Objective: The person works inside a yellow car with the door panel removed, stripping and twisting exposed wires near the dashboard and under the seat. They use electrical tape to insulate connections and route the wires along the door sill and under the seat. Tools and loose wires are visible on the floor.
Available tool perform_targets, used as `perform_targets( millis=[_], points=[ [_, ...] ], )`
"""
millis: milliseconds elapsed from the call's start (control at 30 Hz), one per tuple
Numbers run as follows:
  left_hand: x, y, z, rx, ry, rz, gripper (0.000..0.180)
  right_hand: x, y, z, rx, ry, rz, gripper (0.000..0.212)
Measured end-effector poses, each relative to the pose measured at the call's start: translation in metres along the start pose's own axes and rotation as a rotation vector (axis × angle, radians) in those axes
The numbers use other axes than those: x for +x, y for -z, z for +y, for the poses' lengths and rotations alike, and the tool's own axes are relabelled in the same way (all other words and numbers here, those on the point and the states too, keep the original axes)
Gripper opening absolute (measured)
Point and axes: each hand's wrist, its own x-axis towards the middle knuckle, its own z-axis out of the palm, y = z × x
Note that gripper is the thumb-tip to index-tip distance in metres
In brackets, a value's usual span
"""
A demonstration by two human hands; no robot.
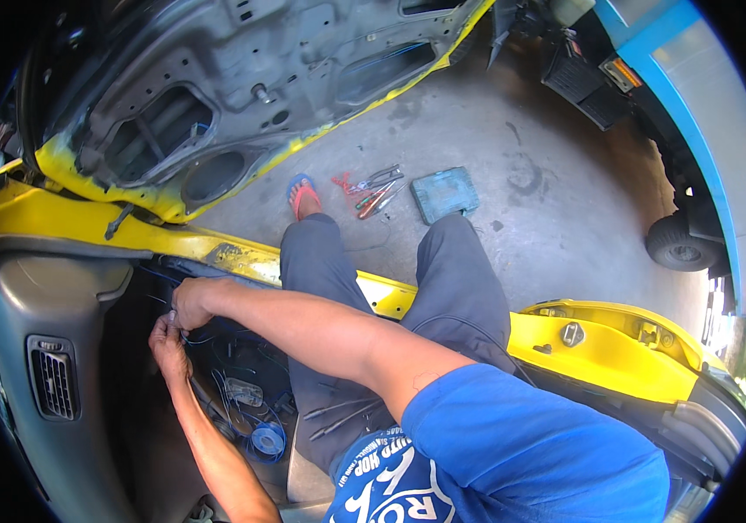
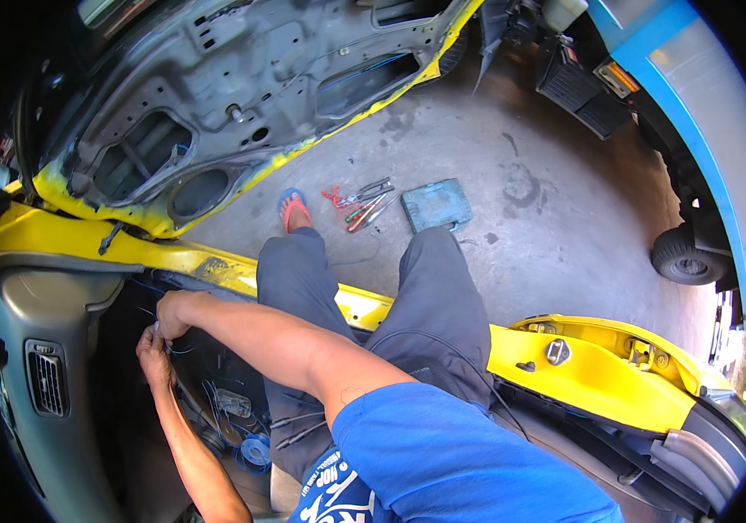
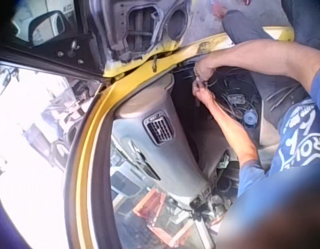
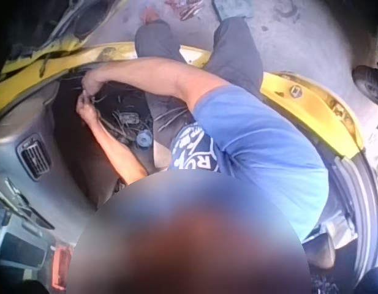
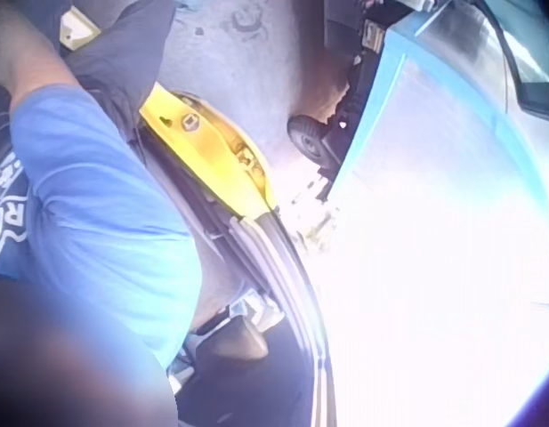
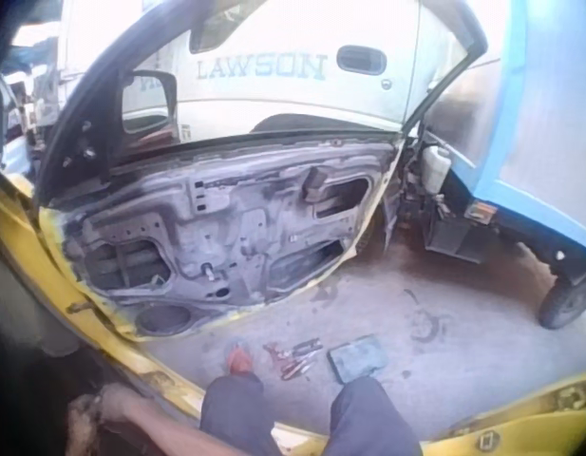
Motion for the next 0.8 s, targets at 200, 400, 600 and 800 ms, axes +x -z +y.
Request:
perform_targets(
  millis=[200,400,600,800],
  points=[
    [0.014,0.026,-0.005,0.204,0.157,0.382,0.023,-0.055,0.015,0.008,-0.184,0.045,0.094,0.042],
    [0.003,0.025,0.008,0.217,0.025,0.234,0.033,-0.138,0.067,0.099,-0.106,-0.049,0.254,0.054],
    [-0.002,0.01,0.021,0.256,-0.034,0.411,0.019,-0.248,0.061,0.177,0.464,-0.264,0.41,0.036],
    [-0.004,0.02,0.0,0.237,-0.15,0.566,0.018,-0.317,0.046,0.233,0.589,-0.491,0.591,0.028]
  ],
)
